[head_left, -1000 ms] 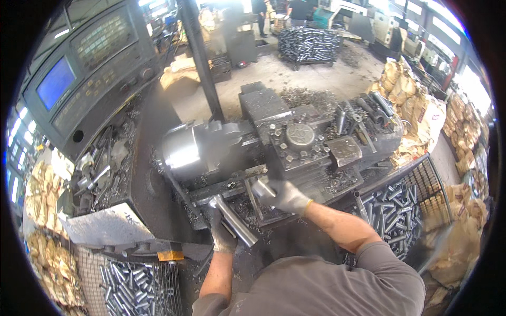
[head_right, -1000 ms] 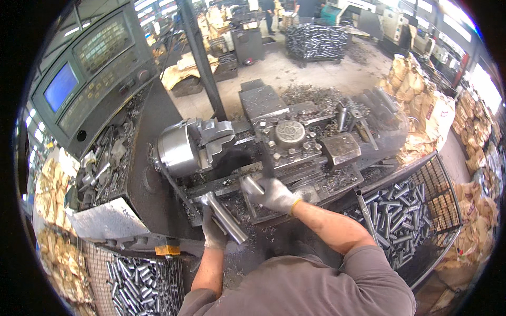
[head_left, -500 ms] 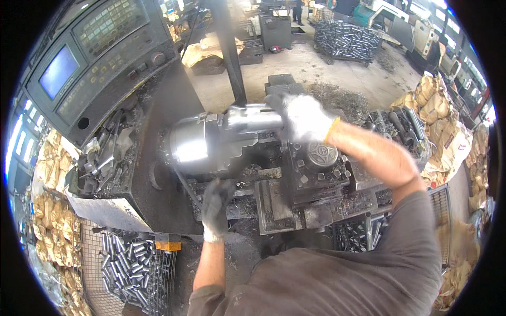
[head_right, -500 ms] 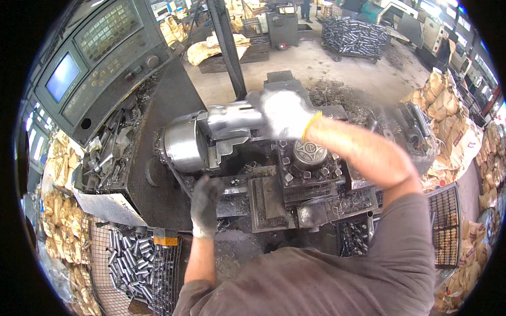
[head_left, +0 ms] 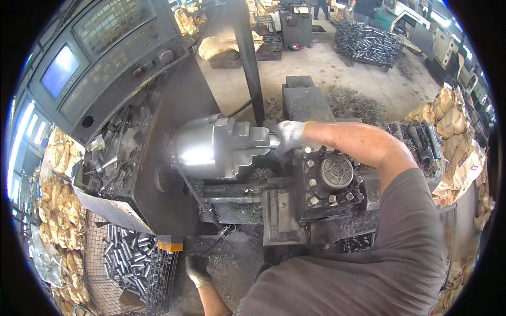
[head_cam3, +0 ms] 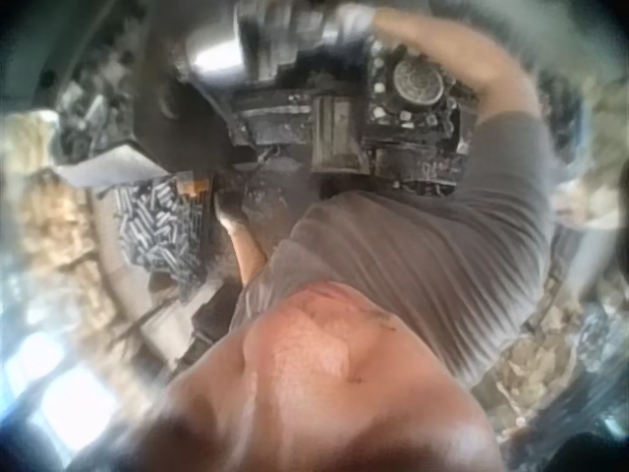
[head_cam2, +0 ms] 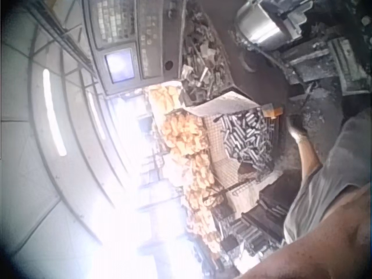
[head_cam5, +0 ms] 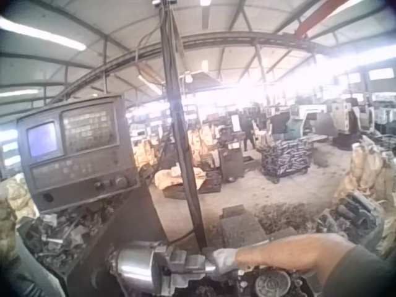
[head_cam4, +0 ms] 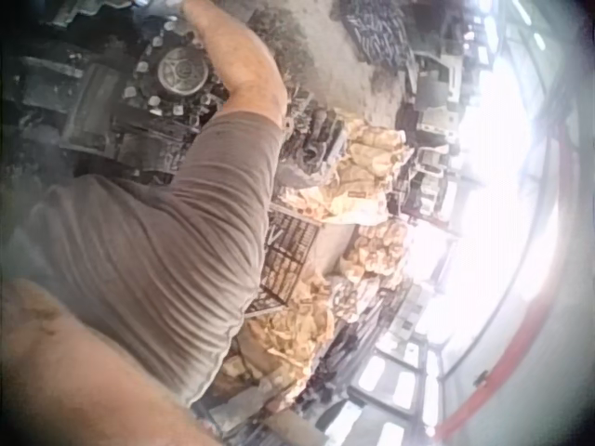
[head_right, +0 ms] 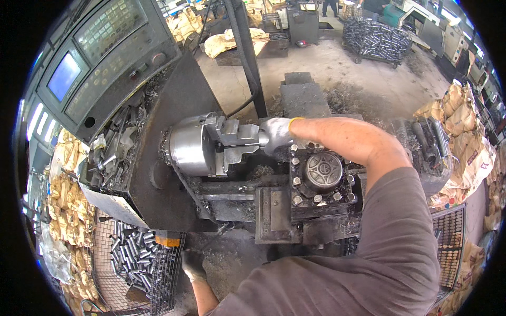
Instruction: The person repeatedly loads cylindrical metal tubes into a lathe chuck, operates the machine, and removes the processed parts. The finished pieces are placed into a wire basket nearby.
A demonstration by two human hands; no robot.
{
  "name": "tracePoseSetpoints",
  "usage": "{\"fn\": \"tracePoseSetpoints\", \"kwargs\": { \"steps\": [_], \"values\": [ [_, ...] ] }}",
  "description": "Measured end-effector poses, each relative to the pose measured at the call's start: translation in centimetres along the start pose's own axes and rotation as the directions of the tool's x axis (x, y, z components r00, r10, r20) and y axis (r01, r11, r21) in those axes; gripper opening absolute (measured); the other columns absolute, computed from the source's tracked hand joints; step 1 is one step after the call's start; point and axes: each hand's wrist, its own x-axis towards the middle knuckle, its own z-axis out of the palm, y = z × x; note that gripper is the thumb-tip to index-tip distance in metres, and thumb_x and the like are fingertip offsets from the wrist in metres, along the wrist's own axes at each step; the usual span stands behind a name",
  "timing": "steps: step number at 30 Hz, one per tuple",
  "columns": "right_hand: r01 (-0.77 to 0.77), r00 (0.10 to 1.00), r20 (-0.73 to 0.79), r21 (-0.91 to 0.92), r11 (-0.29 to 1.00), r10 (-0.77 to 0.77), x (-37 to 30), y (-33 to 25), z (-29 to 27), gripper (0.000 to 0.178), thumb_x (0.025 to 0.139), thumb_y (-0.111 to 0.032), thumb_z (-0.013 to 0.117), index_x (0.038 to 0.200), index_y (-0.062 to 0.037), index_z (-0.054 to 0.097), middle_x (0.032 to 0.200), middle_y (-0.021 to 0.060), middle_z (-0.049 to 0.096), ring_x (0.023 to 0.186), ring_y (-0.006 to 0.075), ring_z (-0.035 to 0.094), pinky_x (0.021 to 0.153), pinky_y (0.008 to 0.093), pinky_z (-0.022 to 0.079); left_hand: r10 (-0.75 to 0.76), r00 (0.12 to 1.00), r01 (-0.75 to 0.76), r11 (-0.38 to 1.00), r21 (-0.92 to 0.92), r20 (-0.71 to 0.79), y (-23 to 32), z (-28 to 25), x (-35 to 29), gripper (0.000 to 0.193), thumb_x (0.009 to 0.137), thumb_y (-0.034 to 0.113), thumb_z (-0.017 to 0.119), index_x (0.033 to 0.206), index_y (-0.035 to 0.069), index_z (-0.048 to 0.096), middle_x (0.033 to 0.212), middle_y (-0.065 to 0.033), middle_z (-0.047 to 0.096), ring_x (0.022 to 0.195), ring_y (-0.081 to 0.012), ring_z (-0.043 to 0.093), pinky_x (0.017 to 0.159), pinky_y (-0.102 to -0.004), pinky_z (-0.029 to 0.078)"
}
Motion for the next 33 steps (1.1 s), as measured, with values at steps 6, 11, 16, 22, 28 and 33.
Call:
{"fn": "tracePoseSetpoints", "kwargs": {
  "steps": [6, 11, 16, 22, 28, 33],
  "values": [
    [-0.200, 0.956, 0.174, -0.211, 0.957, 0.238, -2.9, -3.8, -3.1, 0.039, 0.073, -0.037, 0.085, 0.090, -0.0028, 0.081, 0.085, 0.0177, 0.079, 0.079, 0.0262, 0.078, 0.072, 0.0401, 0.061, -0.174, 0.982, 0.141, 0.939, -0.315, -0.077, 8.6, 1.2, 1.4, 0.047, 0.108, 0.061, 0.046, 0.091, 0.019, 0.062, 0.076, 0.0028, 0.058, 0.071, -0.0172, 0.057, 0.071, -0.0430, 0.048],
    [-0.111, 0.994, 0.050, 0.260, 0.959, 0.102, -2.4, -4.8, -2.6, 0.048, 0.075, -0.035, 0.082, 0.108, -0.0014, 0.074, 0.084, 0.0130, 0.078, 0.077, 0.0228, 0.077, 0.069, 0.0410, 0.059, -0.167, 0.982, 0.178, 0.975, -0.134, 0.088, 11.0, 1.0, 1.9, 0.043, 0.108, 0.055, 0.048, 0.087, 0.020, 0.059, 0.069, 0.0063, 0.050, 0.056, -0.0119, 0.049, 0.053, -0.0354, 0.042],
    [-0.225, 0.949, -0.247, -0.095, 0.970, 0.196, -4.4, -4.1, -2.0, 0.074, 0.085, -0.043, 0.079, 0.142, -0.0009, 0.061, 0.113, 0.0240, 0.077, 0.103, 0.0432, 0.074, 0.092, 0.0486, 0.059, 0.266, 0.943, -0.184, 0.918, 0.351, -0.202, 6.1, -2.6, 6.2, 0.064, 0.108, 0.047, 0.058, 0.145, -0.005, 0.059, 0.131, -0.0178, 0.069, 0.113, -0.0269, 0.068, 0.099, -0.0401, 0.054],
    [0.032, 0.755, -0.639, 0.260, 0.965, 0.147, -20.2, -10.5, -0.3, 0.023, 0.090, -0.009, 0.072, 0.112, -0.0039, 0.077, 0.090, 0.0086, 0.077, 0.078, 0.0166, 0.071, 0.074, 0.0339, 0.057, 0.765, 0.637, -0.543, 0.364, 0.757, 0.090, 12.9, 5.3, -3.2, 0.055, 0.103, 0.027, 0.066, 0.143, -0.010, 0.055, 0.136, -0.0311, 0.064, 0.120, -0.0460, 0.067, 0.102, -0.0463, 0.055],
    [0.204, 0.688, -0.666, 0.558, 0.804, 0.288, -29.1, -16.7, 9.6, 0.026, 0.083, 0.000, 0.077, 0.109, 0.0021, 0.078, 0.108, 0.0160, 0.080, 0.099, 0.0232, 0.077, 0.090, 0.0356, 0.062, 0.805, -0.076, -0.875, -0.337, 0.347, 0.589, 26.6, 25.4, -5.0, 0.051, 0.090, 0.003, 0.069, 0.139, -0.005, 0.060, 0.126, -0.0300, 0.067, 0.117, -0.0473, 0.064, 0.106, -0.0508, 0.050],
    [0.060, 0.769, -0.411, 0.809, 0.585, 0.489, -30.3, -17.1, 15.7, 0.026, 0.086, -0.006, 0.082, 0.112, 0.0001, 0.077, 0.096, 0.0099, 0.081, 0.089, 0.0142, 0.077, 0.081, 0.0316, 0.061, 0.699, 0.101, -0.721, -0.439, 0.536, 0.708, 33.0, 41.2, 2.9, 0.082, 0.096, 0.019, 0.067, 0.164, 0.001, 0.025, 0.114, -0.0311, 0.071, 0.094, -0.0497, 0.074, 0.083, -0.0555, 0.061]
  ]
}}
